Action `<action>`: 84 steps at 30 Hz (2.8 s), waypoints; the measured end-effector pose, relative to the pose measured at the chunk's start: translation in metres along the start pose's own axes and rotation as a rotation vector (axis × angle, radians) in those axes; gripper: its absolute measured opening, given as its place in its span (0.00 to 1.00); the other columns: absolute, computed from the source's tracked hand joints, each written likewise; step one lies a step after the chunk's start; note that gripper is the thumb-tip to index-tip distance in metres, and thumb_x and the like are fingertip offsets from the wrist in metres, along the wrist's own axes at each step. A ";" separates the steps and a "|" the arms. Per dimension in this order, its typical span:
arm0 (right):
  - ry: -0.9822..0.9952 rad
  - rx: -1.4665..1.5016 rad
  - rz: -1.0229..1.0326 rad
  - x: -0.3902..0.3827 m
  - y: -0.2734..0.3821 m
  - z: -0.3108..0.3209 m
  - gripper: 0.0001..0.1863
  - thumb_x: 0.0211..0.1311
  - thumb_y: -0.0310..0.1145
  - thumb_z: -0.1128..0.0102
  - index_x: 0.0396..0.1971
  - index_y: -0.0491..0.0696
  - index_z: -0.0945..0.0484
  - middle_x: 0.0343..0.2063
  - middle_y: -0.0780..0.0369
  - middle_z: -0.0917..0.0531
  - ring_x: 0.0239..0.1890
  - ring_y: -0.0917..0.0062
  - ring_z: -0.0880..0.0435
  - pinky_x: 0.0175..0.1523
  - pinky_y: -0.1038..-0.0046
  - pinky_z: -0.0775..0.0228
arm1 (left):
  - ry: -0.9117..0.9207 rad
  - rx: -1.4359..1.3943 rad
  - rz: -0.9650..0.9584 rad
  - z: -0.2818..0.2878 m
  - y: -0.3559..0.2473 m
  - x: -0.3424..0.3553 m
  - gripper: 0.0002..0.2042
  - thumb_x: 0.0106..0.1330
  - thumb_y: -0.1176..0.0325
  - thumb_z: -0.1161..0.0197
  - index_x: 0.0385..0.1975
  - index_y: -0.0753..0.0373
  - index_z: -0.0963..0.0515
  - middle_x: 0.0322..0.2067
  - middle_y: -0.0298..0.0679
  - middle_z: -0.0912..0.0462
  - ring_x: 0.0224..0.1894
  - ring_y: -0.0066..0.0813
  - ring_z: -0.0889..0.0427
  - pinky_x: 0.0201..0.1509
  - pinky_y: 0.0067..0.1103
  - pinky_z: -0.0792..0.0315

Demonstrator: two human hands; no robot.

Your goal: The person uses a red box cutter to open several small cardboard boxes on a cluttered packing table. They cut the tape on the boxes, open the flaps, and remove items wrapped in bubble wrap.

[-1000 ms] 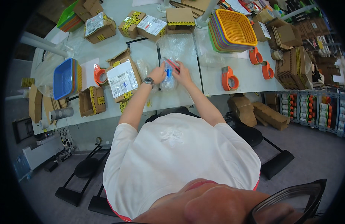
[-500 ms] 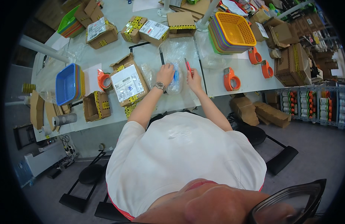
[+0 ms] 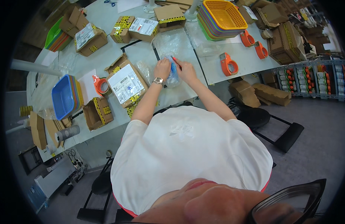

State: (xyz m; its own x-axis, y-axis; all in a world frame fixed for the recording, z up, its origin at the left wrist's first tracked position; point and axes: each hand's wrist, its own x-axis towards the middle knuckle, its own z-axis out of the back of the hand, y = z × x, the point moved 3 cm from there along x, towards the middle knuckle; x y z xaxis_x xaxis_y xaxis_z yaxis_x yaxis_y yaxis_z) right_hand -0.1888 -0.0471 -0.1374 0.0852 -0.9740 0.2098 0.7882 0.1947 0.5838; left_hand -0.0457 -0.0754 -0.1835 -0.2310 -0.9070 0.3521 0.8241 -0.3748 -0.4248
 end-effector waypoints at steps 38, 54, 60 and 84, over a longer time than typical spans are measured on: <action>0.308 0.146 0.000 0.035 -0.040 -0.026 0.37 0.58 0.43 0.39 0.67 0.47 0.36 0.55 0.48 0.26 0.56 0.53 0.23 0.58 0.58 0.28 | 0.226 0.288 -0.031 -0.002 0.002 0.022 0.24 0.65 0.69 0.42 0.60 0.73 0.30 0.51 0.53 0.23 0.48 0.48 0.21 0.48 0.35 0.22; 0.283 0.049 0.172 0.060 -0.048 -0.044 0.23 0.67 0.29 0.49 0.61 0.41 0.29 0.36 0.48 0.14 0.39 0.53 0.14 0.44 0.56 0.23 | 0.309 -0.091 0.078 0.010 0.030 0.056 0.09 0.54 0.71 0.38 0.34 0.66 0.19 0.29 0.50 0.14 0.32 0.47 0.14 0.39 0.34 0.20; 0.205 0.424 -0.033 0.039 -0.060 -0.042 0.20 0.68 0.30 0.45 0.59 0.47 0.24 0.41 0.52 0.14 0.39 0.61 0.13 0.45 0.62 0.23 | 0.254 -0.556 0.367 0.016 0.054 0.026 0.23 0.56 0.63 0.38 0.53 0.61 0.22 0.34 0.46 0.15 0.35 0.43 0.15 0.43 0.34 0.22; 0.304 -0.057 0.352 0.022 0.063 0.092 0.30 0.58 0.33 0.38 0.59 0.37 0.33 0.36 0.47 0.18 0.35 0.52 0.16 0.39 0.58 0.22 | 0.362 0.004 -0.157 0.160 -0.063 0.039 0.22 0.57 0.74 0.42 0.55 0.66 0.25 0.40 0.49 0.16 0.35 0.47 0.14 0.41 0.37 0.19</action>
State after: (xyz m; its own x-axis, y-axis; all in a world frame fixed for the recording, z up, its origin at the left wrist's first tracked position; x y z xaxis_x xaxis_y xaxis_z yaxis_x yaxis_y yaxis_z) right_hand -0.1930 -0.0459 -0.0235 0.5218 -0.8410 0.1432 0.7107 0.5214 0.4722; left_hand -0.0243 -0.0562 -0.0093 -0.5215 -0.8480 0.0949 0.7662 -0.5143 -0.3853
